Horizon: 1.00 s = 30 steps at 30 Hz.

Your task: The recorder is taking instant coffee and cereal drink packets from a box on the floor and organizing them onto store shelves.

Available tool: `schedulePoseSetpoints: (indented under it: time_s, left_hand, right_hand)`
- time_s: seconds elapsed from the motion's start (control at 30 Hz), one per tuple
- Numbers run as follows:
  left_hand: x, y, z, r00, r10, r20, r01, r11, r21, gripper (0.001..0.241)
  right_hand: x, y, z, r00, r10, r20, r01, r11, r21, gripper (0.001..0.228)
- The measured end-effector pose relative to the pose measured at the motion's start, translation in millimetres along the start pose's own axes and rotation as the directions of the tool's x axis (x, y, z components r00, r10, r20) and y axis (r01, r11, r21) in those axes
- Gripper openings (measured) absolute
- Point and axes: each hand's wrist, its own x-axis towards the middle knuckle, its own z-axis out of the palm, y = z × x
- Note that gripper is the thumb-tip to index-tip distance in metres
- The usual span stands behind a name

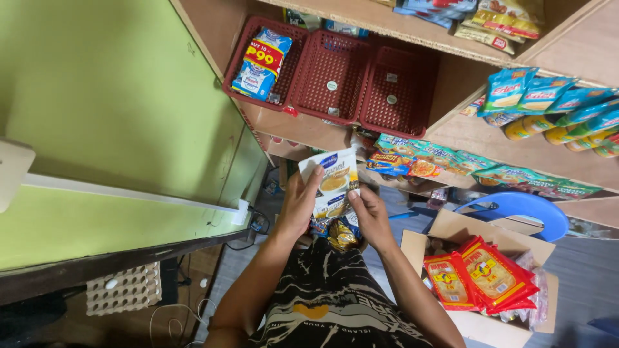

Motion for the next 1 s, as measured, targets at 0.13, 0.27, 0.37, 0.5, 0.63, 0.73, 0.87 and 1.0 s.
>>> schedulePoseSetpoints:
  time_s: [0.13, 0.27, 0.37, 0.5, 0.63, 0.73, 0.87, 1.0]
  left_hand:
    - [1.6, -8.3, -6.7, 0.994, -0.085, -0.063, 0.082, 0.996, -0.045, 0.041]
    - [3.5, -2.1, -3.7, 0.996, -0.046, -0.077, 0.040, 0.997, -0.072, 0.040]
    - [3.4, 1.8, -2.4, 0.998, -0.024, -0.053, 0.022, 0.999, -0.039, 0.036]
    - [3.2, 1.5, -2.0, 0.999, -0.018, -0.045, 0.018, 1.000, -0.010, 0.033]
    - [3.5, 11.9, 5.2, 0.999, 0.031, -0.019, -0.030, 0.999, 0.026, 0.033]
    - [1.9, 15.4, 7.5, 0.998, 0.056, 0.013, -0.057, 0.997, 0.061, 0.033]
    - [0.9, 16.4, 8.8, 0.999, 0.006, -0.053, -0.005, 0.999, 0.034, 0.029]
    - [3.2, 29.2, 12.7, 0.998, 0.057, -0.020, -0.056, 0.998, 0.042, 0.021]
  right_hand:
    - [2.7, 3.3, -1.2, 0.997, 0.068, 0.043, -0.068, 0.998, -0.016, 0.022]
    - [3.9, -16.6, 5.4, 0.997, 0.069, 0.044, -0.070, 0.997, 0.011, 0.021]
    - [5.1, -8.1, 0.9, 0.998, 0.054, 0.017, -0.054, 0.998, -0.020, 0.021]
    - [4.0, -2.9, -4.0, 1.000, 0.017, 0.026, -0.015, 0.999, -0.052, 0.021]
    - [5.7, -16.3, -3.7, 1.000, 0.026, 0.002, -0.026, 0.998, -0.060, 0.020]
    - [5.6, -12.4, -7.4, 0.999, 0.034, -0.001, -0.034, 0.998, -0.061, 0.021]
    - [6.5, -16.9, -3.8, 1.000, 0.002, 0.008, -0.001, 0.996, -0.090, 0.020]
    - [5.4, -25.3, 1.2, 1.000, -0.002, 0.012, 0.003, 0.998, -0.055, 0.019]
